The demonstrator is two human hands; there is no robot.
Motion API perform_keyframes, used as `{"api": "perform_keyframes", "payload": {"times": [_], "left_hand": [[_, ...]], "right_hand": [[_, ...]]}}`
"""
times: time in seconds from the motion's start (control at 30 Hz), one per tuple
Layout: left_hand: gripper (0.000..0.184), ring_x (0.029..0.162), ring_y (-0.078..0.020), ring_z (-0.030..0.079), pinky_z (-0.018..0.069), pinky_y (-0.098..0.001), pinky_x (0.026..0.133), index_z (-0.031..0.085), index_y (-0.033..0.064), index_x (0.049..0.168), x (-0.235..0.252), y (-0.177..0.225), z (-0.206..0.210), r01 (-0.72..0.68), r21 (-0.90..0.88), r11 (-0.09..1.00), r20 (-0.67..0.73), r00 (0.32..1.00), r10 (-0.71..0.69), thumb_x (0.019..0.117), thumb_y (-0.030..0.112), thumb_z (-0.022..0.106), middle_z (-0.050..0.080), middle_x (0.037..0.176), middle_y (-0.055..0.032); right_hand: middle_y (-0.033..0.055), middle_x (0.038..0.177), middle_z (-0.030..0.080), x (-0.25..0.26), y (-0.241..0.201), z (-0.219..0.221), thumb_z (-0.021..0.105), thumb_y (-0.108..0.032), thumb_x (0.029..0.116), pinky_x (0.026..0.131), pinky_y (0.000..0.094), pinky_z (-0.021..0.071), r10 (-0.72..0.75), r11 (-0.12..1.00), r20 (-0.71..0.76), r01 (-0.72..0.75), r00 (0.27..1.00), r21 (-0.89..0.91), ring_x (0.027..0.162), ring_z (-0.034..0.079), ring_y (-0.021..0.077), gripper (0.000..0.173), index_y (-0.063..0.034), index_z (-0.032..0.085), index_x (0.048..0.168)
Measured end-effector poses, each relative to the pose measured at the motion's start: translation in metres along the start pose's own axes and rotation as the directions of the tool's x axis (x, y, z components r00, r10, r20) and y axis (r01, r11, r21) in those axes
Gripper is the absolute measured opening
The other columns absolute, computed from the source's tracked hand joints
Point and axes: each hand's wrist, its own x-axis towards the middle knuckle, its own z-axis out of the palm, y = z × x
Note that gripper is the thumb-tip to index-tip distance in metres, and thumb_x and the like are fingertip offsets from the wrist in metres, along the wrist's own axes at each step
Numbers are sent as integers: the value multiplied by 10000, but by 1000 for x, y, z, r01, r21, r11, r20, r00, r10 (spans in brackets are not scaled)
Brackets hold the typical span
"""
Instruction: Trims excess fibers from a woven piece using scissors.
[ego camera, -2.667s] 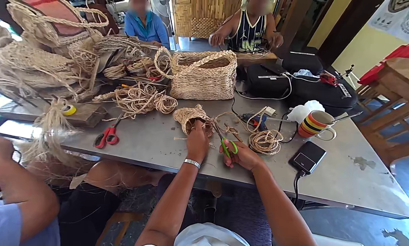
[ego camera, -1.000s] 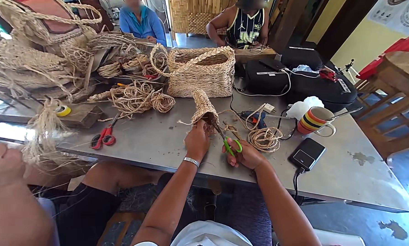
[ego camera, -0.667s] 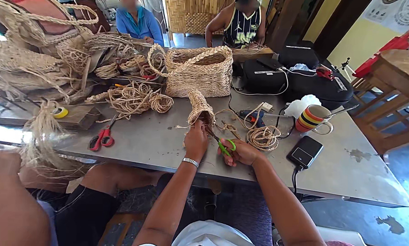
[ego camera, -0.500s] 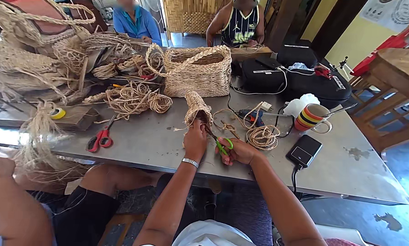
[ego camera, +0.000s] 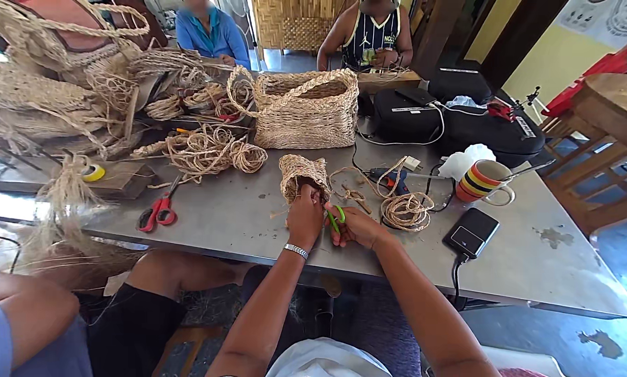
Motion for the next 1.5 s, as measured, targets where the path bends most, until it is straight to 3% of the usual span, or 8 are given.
{"api": "perform_keyframes", "payload": {"times": [0.43,0.67,0.9,1.0,1.1,1.2,1.5], "left_hand": [[274,910,-349,684,544,-558,817,608,16,1185,5,-8,-3,11,-145,989,-29,999,-16,1077,238,490,685,964,-184],[250,874,-322,683,551,-531,802,616,6,1162,0,-3,-2,-6,-236,972,-34,999,-2,1066,219,528,683,947,-178],[239,861,-295,671,546,-509,795,615,20,1155,5,-11,-2,14,-255,967,-66,997,-31,1071,213,500,674,935,-157],[260,916,-303,679,543,-505,858,624,-6,1161,8,-13,-5,16,-256,967,-56,998,-31,1058,190,488,684,963,-172],[290,951,-291,680,538,-471,900,627,-19,1178,8,-11,-8,1,-261,965,-26,1000,-8,1061,194,470,690,989,-175],[297,910,-251,676,547,-429,864,640,-22,1165,5,-6,-8,-17,-316,949,3,1000,19,1061,202,476,688,968,-159],[298,956,-235,682,546,-398,898,648,-25,1164,1,-9,-7,-32,-365,930,-22,999,26,1053,194,479,696,1021,-157]], "right_hand": [[-33,564,503,6,8,4,541,-415,1069,474,201,456,-94,991,-140,80,986,-105,470,515,59,415,-32,656,959],[36,603,599,7,-5,8,462,-492,1081,516,237,532,-50,990,-96,37,994,-136,512,616,114,518,-4,621,1009],[-22,584,518,12,3,2,540,-468,1057,480,214,465,-111,987,-78,101,991,-121,478,524,73,443,-43,641,984],[-34,610,506,11,2,3,537,-473,1057,493,226,452,-112,977,-81,95,990,-193,491,506,75,427,-63,641,998],[-1,642,568,8,-2,5,483,-469,1079,537,257,526,-108,974,-42,97,993,-202,532,584,104,459,-34,628,1068],[24,636,608,7,-4,7,391,-526,1090,551,286,557,-88,984,-46,80,995,-159,543,627,136,550,-24,612,1057],[-50,591,468,10,8,3,565,-421,1052,462,227,409,-169,966,-123,140,978,-216,461,445,62,365,-71,640,975]]}}
